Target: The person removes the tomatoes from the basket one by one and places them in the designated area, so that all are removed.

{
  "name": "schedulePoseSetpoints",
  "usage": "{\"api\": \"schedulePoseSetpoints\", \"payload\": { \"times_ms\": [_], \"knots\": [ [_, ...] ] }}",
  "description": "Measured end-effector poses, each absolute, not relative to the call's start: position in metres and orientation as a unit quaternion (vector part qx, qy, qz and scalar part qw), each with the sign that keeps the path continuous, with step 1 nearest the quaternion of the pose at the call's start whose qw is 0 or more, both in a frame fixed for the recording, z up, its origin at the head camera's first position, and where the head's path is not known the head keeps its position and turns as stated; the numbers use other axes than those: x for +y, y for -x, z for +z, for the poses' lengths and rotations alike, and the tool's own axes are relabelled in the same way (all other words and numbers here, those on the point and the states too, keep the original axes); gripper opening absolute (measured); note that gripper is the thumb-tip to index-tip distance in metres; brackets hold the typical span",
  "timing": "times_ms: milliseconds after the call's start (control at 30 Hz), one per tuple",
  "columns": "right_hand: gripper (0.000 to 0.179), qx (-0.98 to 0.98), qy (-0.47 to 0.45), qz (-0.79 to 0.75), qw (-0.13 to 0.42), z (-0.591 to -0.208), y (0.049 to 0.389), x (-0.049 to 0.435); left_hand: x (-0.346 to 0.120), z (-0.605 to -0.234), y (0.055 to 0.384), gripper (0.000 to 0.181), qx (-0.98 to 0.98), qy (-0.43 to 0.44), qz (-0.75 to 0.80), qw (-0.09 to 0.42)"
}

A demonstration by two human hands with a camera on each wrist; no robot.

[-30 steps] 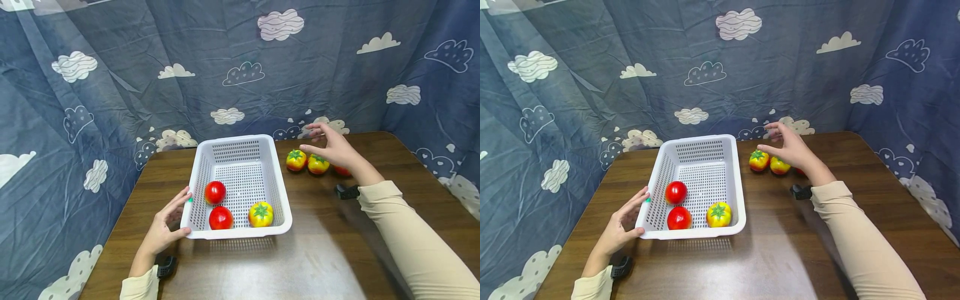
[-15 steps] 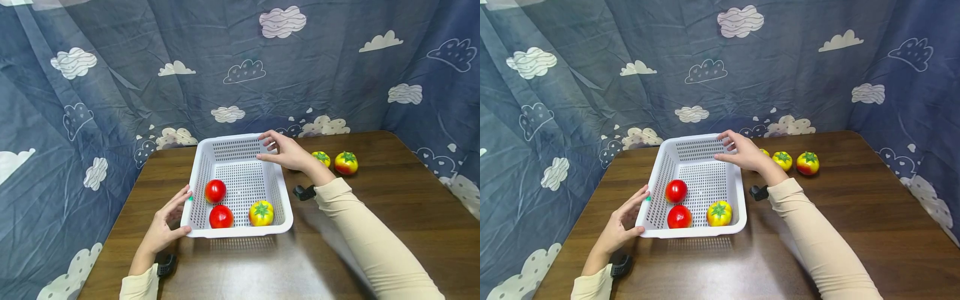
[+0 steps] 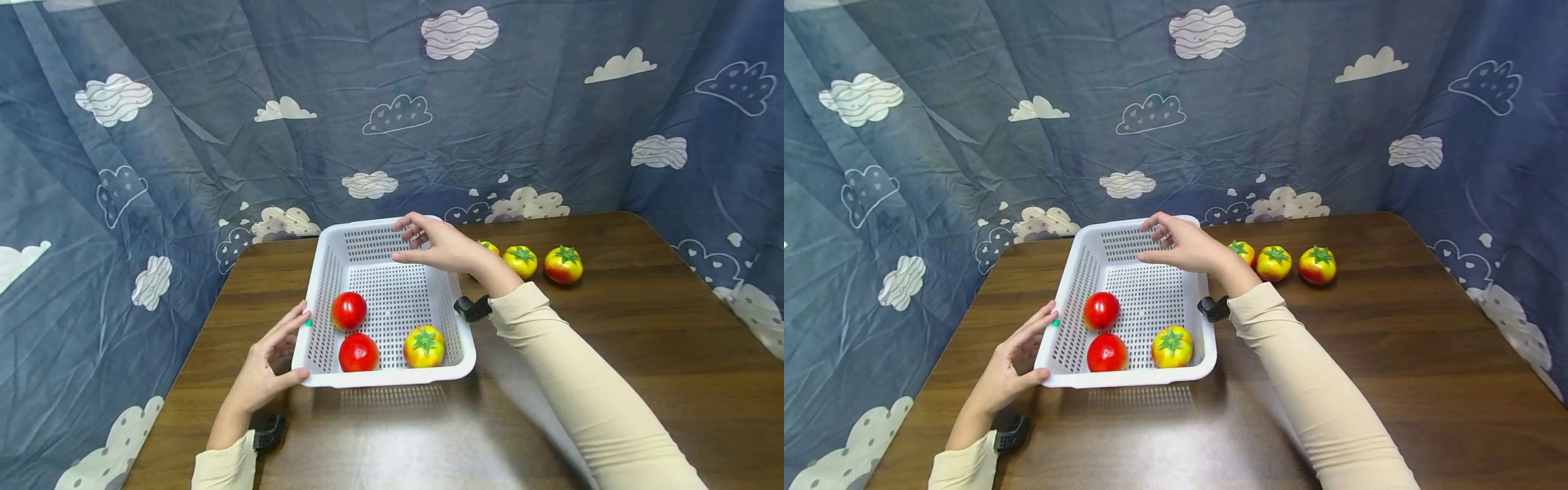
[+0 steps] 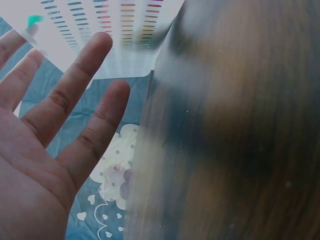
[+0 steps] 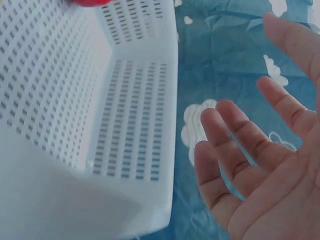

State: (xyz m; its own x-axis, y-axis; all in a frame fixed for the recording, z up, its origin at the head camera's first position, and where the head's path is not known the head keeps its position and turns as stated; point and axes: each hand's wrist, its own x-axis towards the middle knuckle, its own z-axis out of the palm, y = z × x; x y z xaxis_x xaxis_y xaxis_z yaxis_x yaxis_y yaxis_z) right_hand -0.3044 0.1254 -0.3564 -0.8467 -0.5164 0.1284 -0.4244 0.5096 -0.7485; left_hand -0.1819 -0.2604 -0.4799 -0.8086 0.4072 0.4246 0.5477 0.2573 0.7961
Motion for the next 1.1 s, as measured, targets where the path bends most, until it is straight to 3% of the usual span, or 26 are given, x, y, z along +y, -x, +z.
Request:
{"api": "schedulePoseSetpoints", "payload": {
  "times_ms": [367, 733, 1100],
  "knots": [
    [0.054, 0.843, 0.294, -0.442, 0.089, -0.362, 0.305, 0.086, -0.262, -0.482, 0.182, 0.085, -0.792, 0.298, -0.529, 0.063],
    [0.044, 0.816, 0.327, -0.447, 0.166, -0.386, 0.309, 0.048, -0.260, -0.480, 0.182, 0.086, -0.790, 0.302, -0.530, 0.064],
    [0.043, 0.828, 0.338, -0.409, 0.179, -0.398, 0.306, 0.035, -0.262, -0.480, 0.182, 0.086, -0.792, 0.299, -0.528, 0.062]
  ]
}}
